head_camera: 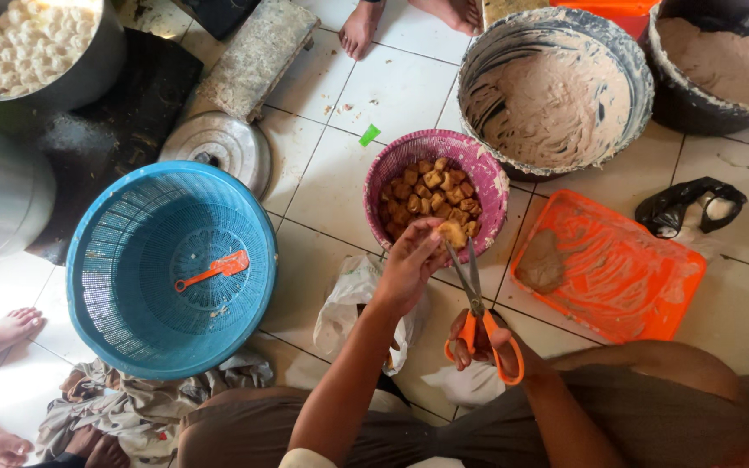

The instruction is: The person sits on the floor and uses orange-handled scissors to cut small, brown, fried food items from a pink basket into a white plastic bag. The person repeatedly picks up items, cuts them, and places them into the bag.

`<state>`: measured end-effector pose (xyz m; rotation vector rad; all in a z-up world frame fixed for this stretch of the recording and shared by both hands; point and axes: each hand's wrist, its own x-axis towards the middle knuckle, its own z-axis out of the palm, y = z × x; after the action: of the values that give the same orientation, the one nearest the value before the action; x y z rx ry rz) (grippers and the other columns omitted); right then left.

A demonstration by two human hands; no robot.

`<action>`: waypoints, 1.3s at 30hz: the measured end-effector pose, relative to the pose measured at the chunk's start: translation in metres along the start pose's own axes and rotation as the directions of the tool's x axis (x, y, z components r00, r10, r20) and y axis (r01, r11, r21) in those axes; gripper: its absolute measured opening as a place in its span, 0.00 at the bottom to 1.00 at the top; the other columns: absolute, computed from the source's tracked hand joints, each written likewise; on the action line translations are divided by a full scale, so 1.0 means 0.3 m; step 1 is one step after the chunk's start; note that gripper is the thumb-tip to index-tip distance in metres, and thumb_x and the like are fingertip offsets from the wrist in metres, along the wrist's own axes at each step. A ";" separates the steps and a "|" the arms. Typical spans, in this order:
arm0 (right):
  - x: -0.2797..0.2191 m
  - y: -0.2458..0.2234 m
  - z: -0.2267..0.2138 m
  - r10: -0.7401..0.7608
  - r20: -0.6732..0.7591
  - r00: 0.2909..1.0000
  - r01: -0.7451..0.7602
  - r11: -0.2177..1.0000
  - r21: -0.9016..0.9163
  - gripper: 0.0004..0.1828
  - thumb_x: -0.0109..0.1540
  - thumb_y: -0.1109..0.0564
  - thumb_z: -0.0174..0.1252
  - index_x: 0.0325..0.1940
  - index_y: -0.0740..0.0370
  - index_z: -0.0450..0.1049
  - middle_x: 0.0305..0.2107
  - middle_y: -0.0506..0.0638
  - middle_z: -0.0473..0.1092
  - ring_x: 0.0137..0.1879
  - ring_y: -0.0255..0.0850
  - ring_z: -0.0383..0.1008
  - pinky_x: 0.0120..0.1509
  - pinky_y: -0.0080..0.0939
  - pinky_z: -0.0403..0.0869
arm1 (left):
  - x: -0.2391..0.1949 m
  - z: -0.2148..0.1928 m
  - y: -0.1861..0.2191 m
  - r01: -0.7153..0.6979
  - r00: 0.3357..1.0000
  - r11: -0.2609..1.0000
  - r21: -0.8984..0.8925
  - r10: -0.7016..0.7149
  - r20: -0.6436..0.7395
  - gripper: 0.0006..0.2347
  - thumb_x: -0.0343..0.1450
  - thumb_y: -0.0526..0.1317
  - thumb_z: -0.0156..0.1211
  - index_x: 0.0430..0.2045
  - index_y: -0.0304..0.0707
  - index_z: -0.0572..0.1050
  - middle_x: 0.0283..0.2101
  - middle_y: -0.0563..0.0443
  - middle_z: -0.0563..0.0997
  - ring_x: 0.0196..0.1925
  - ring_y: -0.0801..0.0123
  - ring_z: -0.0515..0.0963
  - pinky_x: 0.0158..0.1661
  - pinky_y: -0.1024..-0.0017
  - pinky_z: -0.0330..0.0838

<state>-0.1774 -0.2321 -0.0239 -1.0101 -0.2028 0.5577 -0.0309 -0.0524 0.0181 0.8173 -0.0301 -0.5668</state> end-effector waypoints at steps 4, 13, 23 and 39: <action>-0.010 -0.008 0.006 0.032 0.017 0.999 -0.031 0.999 -0.035 0.54 0.51 0.11 0.46 0.54 0.62 0.67 0.27 0.48 0.70 0.39 0.39 0.74 0.41 0.38 0.72 | 0.010 0.009 0.005 -0.062 0.994 0.980 -0.191 0.043 -0.104 0.10 0.79 0.37 0.53 0.53 0.35 0.68 0.53 0.49 0.76 0.55 0.65 0.78 0.58 0.67 0.78; -0.004 -0.047 0.036 -0.095 0.034 0.995 0.096 0.994 -0.048 0.54 0.54 0.10 0.45 0.52 0.63 0.68 0.28 0.48 0.69 0.38 0.39 0.70 0.38 0.34 0.63 | -0.037 0.018 -0.069 -0.051 0.998 0.998 0.024 0.050 0.046 0.17 0.79 0.33 0.53 0.64 0.37 0.65 0.55 0.51 0.75 0.56 0.68 0.77 0.59 0.65 0.74; -0.002 -0.073 0.056 -0.073 0.064 0.995 0.072 0.997 0.011 0.51 0.54 0.11 0.45 0.53 0.59 0.66 0.28 0.48 0.67 0.40 0.41 0.70 0.41 0.36 0.65 | -0.034 0.022 0.052 -0.155 0.988 0.953 0.262 0.145 0.055 0.27 0.74 0.30 0.58 0.70 0.37 0.58 0.52 0.49 0.74 0.53 0.67 0.77 0.54 0.61 0.78; -0.019 0.041 -0.067 -0.206 -0.204 0.957 0.201 0.978 -0.047 0.32 0.61 0.35 0.65 0.44 0.70 0.74 0.16 0.47 0.69 0.22 0.33 0.67 0.29 0.34 0.68 | 0.063 -0.186 -0.023 -0.170 0.985 0.731 0.661 0.107 0.134 0.31 0.72 0.31 0.62 0.71 0.42 0.55 0.53 0.48 0.78 0.54 0.65 0.80 0.53 0.67 0.76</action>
<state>-0.1784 -0.2450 -0.0444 -1.0511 -0.1264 0.2597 -0.0049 -0.0275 -0.0288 1.4885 -0.3985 -0.4444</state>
